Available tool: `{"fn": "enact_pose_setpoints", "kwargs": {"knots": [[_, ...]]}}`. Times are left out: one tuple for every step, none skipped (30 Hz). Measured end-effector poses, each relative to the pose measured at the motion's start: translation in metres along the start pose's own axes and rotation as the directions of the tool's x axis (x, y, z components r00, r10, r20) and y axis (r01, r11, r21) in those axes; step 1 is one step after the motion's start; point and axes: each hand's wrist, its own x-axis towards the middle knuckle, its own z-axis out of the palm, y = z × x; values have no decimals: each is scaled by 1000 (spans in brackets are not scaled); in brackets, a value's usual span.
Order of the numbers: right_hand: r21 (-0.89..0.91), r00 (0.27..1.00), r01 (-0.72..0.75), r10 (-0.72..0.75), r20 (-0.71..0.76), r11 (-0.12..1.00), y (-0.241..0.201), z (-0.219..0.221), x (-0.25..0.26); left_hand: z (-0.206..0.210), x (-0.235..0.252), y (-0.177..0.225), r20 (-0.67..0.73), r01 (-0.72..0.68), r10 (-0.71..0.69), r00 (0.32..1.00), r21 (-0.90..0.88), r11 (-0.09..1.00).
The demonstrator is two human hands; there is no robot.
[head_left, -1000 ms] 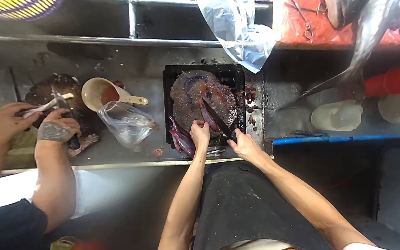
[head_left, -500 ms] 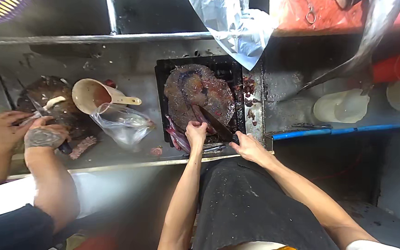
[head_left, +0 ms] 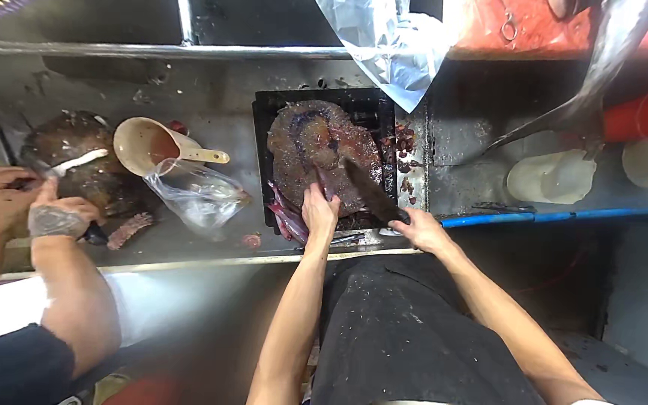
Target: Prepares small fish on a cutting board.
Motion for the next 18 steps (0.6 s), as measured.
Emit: {"fn": "enact_pose_setpoints", "kwargs": {"knots": [[-50,997,-6,2,-73,999,0,-6,-1,0,2,-2,8,-137,137,991,96,986],[-103,991,-3,-10,-134,995,-2,-8,-2,1,3,-8,9,-287,290,957,165,944],[-127,986,11,-32,-163,992,-6,-9,-3,5,5,-17,-12,-427,439,899,209,880],[-131,985,38,-59,-161,991,-12,-7,-3,9,8,-27,-47,-521,541,840,212,827],[-131,987,65,-83,-138,989,-18,-2,-3,13,8,-35,-102,-564,583,806,167,809],[-121,990,88,-100,-100,989,-25,6,-4,15,5,-38,-158,-549,555,817,84,832],[-116,993,100,-107,-59,988,-30,13,-4,15,2,-37,-208,-485,470,858,-20,874],[-114,994,107,-110,-22,988,-35,20,-3,15,0,-33,-238,-395,361,902,-117,911],[-122,994,109,-109,5,987,-37,25,-3,17,0,-29,-242,-303,252,937,-202,931],[-129,994,105,-103,23,986,-40,28,-4,18,1,-24,-233,-221,163,959,-252,942],[-136,995,101,-98,32,985,-40,28,-5,18,3,-19,-219,-150,90,972,-275,950],[-145,995,97,-92,37,985,-40,27,-6,17,4,-13,-193,-79,23,981,-289,954],[-160,995,92,-87,39,983,-40,24,-8,15,6,-9,-160,-16,-33,987,-295,955],[-177,996,86,-80,44,980,-41,22,-9,13,8,-6,-131,29,-71,989,-299,954],[-189,996,75,-66,53,979,-42,20,-11,12,8,-4,-113,58,-95,989,-294,954],[-196,997,65,-55,57,978,-43,19,-12,12,9,-4,-102,78,-112,988,-292,953],[-199,998,55,-45,53,978,-44,18,-13,12,10,-4,-90,99,-132,987,-300,949],[-196,998,46,-38,43,980,-44,17,-15,11,11,-6,-66,127,-156,986,-327,936]]}}
